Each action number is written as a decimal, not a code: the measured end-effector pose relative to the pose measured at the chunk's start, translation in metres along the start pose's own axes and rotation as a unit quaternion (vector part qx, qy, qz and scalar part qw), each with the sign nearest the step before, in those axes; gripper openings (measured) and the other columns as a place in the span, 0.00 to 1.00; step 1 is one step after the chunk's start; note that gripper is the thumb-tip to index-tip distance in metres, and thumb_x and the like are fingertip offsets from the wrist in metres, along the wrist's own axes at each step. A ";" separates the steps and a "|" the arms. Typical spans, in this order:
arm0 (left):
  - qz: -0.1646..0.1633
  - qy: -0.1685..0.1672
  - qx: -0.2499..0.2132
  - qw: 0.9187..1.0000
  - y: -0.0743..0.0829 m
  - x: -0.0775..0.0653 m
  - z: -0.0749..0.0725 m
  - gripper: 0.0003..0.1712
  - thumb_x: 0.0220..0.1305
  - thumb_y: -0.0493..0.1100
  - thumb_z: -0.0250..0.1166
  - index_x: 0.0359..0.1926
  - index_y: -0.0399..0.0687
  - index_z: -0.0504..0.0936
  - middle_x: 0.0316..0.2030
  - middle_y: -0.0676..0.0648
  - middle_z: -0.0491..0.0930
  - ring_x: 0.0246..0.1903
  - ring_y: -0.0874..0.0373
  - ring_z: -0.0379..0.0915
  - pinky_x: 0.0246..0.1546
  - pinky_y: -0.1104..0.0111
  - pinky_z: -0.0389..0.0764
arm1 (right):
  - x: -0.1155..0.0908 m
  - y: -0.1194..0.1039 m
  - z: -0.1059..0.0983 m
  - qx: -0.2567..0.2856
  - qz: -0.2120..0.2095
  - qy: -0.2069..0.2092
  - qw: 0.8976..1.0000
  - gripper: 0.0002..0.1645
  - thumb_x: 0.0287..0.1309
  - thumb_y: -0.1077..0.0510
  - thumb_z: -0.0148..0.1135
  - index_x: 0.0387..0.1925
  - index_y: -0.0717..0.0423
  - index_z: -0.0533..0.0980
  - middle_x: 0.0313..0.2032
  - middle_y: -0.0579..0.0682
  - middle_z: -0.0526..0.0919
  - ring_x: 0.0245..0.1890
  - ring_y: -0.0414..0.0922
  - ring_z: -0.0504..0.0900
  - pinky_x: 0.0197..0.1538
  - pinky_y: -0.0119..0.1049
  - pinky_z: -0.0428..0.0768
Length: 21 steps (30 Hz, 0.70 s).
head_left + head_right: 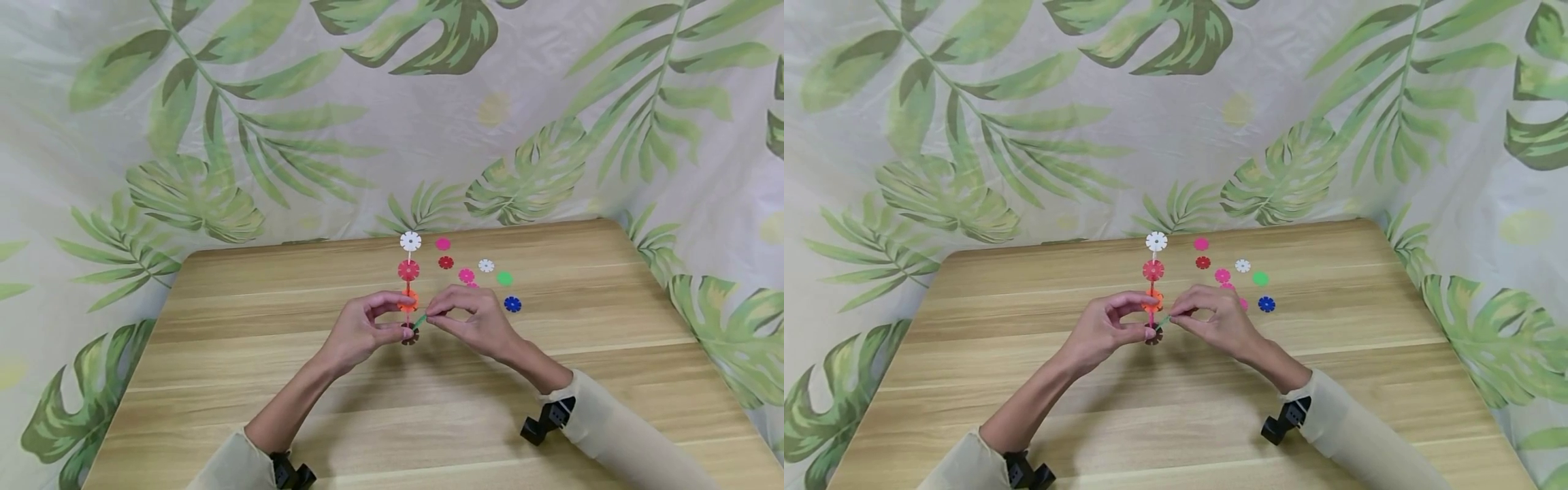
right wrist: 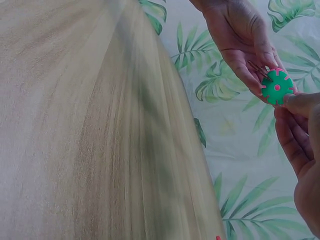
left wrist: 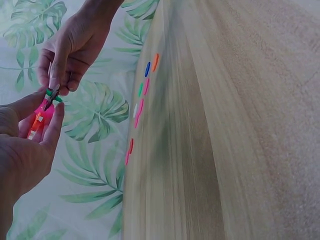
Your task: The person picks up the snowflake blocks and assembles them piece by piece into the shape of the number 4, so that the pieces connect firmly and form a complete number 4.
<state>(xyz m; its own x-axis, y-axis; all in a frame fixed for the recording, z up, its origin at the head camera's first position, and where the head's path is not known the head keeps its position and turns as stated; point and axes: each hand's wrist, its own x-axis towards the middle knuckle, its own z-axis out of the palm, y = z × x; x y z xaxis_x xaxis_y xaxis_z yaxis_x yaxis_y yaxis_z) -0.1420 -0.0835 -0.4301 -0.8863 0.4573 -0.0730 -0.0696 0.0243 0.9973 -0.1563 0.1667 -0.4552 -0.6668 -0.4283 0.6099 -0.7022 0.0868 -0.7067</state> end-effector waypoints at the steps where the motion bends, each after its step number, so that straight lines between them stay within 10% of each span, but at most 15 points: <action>1: 0.003 0.003 0.004 1.000 0.000 0.000 0.000 0.25 0.62 0.29 0.76 0.60 0.34 0.83 0.61 0.39 0.82 0.46 0.49 0.90 0.48 0.61 0.90 | 0.000 0.000 -0.001 -0.001 0.001 -0.002 1.000 0.11 0.54 0.75 0.77 0.36 0.59 0.89 0.38 0.51 0.91 0.41 0.47 0.90 0.48 0.34 0.88; 21: 0.034 0.045 0.063 0.996 -0.002 -0.003 -0.007 0.22 0.57 0.33 0.80 0.54 0.40 0.88 0.60 0.43 0.83 0.57 0.48 0.84 0.45 0.67 0.89 | -0.024 0.037 -0.063 -0.161 0.143 -0.121 0.969 0.09 0.53 0.70 0.80 0.36 0.59 0.89 0.35 0.45 0.90 0.32 0.37 0.85 0.35 0.33 0.88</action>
<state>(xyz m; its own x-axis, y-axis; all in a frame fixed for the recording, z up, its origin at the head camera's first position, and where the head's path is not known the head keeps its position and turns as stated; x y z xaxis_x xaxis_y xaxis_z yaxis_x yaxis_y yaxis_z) -0.1424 -0.0911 -0.4321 -0.9251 0.3796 -0.0004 0.0450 0.1106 0.9929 -0.1822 0.2374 -0.4736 -0.7947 -0.5409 0.2755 -0.5648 0.4925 -0.6622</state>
